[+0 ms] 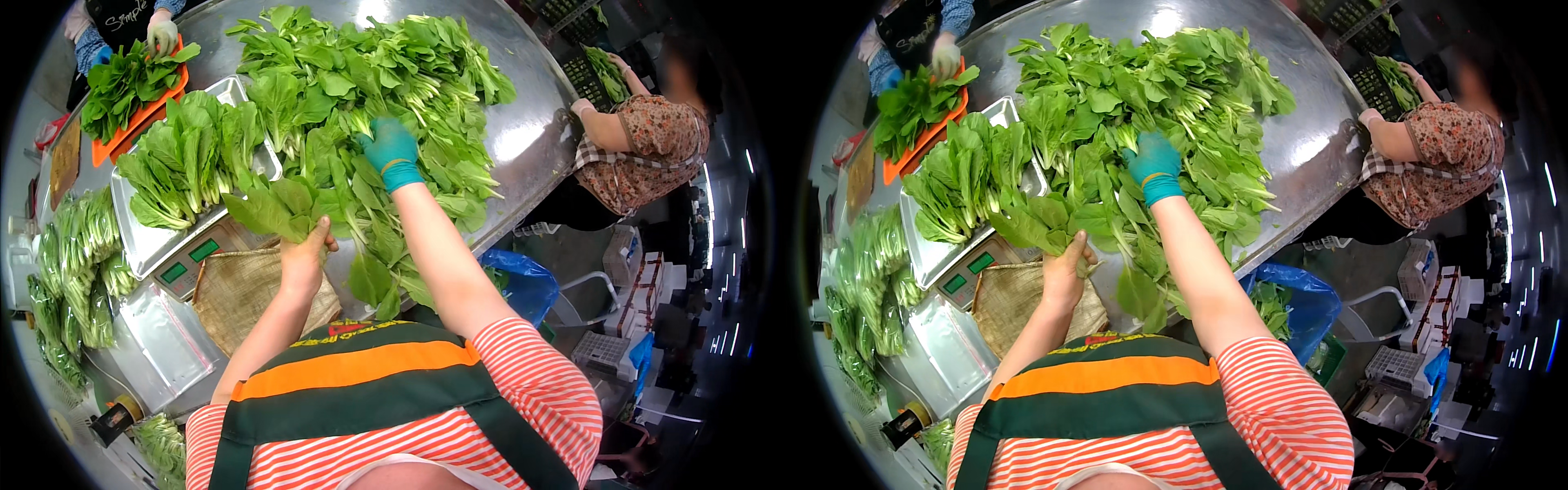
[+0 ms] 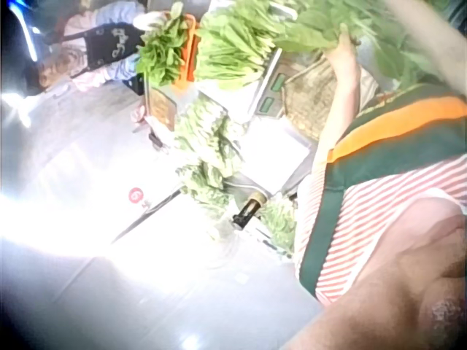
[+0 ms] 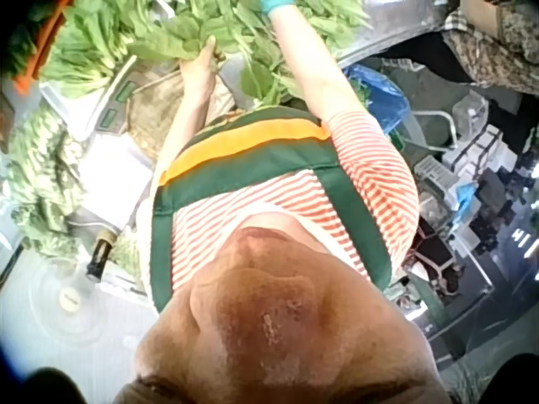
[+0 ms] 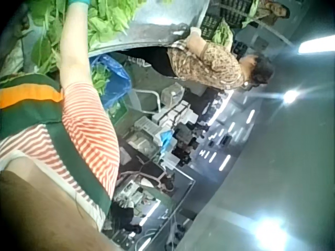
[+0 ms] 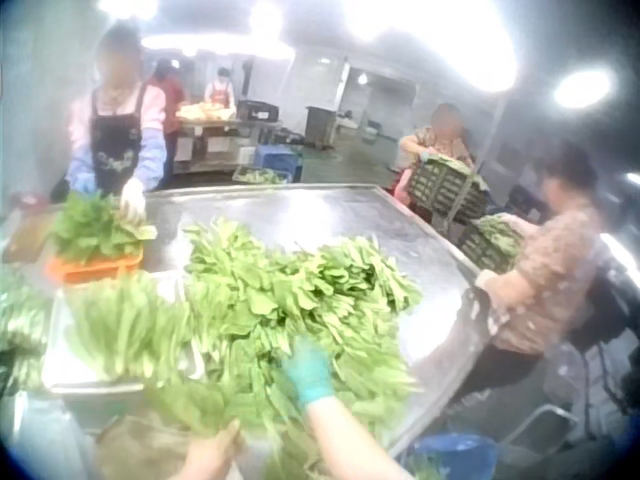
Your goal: The person gathers leafy green vegetables on a metal table, weighs them on a digital scale, and packs them into plastic bags. The person repeats this process multiple times, handling the vegetables by hand and using a rubber band to secure the bundles.
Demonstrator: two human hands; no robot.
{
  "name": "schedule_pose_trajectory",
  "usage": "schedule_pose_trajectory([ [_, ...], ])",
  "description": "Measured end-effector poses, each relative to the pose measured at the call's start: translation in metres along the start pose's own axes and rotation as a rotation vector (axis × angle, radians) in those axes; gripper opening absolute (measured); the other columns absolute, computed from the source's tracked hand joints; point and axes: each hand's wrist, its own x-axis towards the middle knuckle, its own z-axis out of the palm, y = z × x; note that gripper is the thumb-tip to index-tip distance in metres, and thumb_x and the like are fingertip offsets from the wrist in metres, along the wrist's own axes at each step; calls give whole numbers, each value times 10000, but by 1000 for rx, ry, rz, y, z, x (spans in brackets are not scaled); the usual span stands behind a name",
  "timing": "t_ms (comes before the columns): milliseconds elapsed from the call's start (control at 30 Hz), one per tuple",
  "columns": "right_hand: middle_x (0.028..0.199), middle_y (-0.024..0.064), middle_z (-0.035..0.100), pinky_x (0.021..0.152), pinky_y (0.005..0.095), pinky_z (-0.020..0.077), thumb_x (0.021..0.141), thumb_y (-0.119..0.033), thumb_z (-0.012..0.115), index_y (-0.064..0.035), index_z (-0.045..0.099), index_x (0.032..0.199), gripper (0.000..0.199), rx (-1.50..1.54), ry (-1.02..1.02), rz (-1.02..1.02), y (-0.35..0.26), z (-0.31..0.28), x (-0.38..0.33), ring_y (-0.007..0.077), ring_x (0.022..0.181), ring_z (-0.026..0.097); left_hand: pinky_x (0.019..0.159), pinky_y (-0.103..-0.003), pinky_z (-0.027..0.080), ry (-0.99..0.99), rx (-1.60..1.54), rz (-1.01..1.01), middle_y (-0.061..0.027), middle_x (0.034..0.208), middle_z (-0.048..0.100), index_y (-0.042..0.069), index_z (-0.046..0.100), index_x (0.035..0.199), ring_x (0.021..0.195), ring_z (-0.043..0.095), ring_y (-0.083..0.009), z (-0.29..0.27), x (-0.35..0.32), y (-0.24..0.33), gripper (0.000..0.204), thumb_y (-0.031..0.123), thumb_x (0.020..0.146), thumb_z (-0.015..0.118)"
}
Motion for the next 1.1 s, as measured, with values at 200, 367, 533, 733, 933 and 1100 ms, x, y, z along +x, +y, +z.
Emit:
schedule_pose_trajectory([
  [200, 825, 119, 662, 558, 310, 480, 834, -263, 615, -20, 624, 934, 262, 947, -55, 337, 30, -13, -12, 211, 636, 599, 579, -295, 472, -4, -58, -35, -45, 770, 557, 37, 529, 925, 661, 550, -162, 7, 2, 3, 146, 114, 847, 625],
  [367, 820, 72, 656, 511, 207, 441, 907, -211, 530, 3, 601, 1064, 274, 1828, -292, 553, 34, -35, -60, 95, 606, 558, 720, -332, 497, -11, -207, -107, -85, 879, 590, 19, 519, 1017, 793, 588, -206, 8, 7, 4, 214, 90, 843, 621],
  [533, 886, 58, 645, 555, 197, 450, 889, -189, 546, -6, 564, 1125, 299, 1932, -444, 480, 4, -50, -104, 92, 664, 566, 847, -377, 466, -25, -296, -143, -120, 1035, 595, 15, 495, 1119, 952, 581, -244, 26, 14, 8, 329, 47, 821, 631],
  [733, 763, 58, 639, 505, 199, 456, 895, -256, 551, -36, 622, 930, 233, 1529, -706, 407, -31, -55, -136, 102, 598, 588, 885, -379, 455, -132, -187, -40, -144, 1074, 599, 4, 461, 1179, 984, 578, -234, 12, 20, -5, 402, -9, 807, 613],
  [933, 727, 49, 623, 599, 242, 462, 869, -232, 584, -22, 618, 908, 216, 1100, -601, -79, -30, -62, -125, 103, 649, 565, 893, -329, 438, -64, -79, -62, -106, 1085, 599, 2, 538, 1109, 998, 577, -220, 6, 13, 1, 361, -20, 765, 647],
  [1100, 763, 109, 627, 613, 361, 484, 806, -241, 618, -33, 606, 837, 210, 337, -3, -14, 2, -46, -52, 247, 663, 610, 823, -398, 474, -72, -180, -223, -92, 1018, 600, 54, 507, 1117, 978, 580, -221, -10, 20, -1, 299, 50, 832, 598],
])
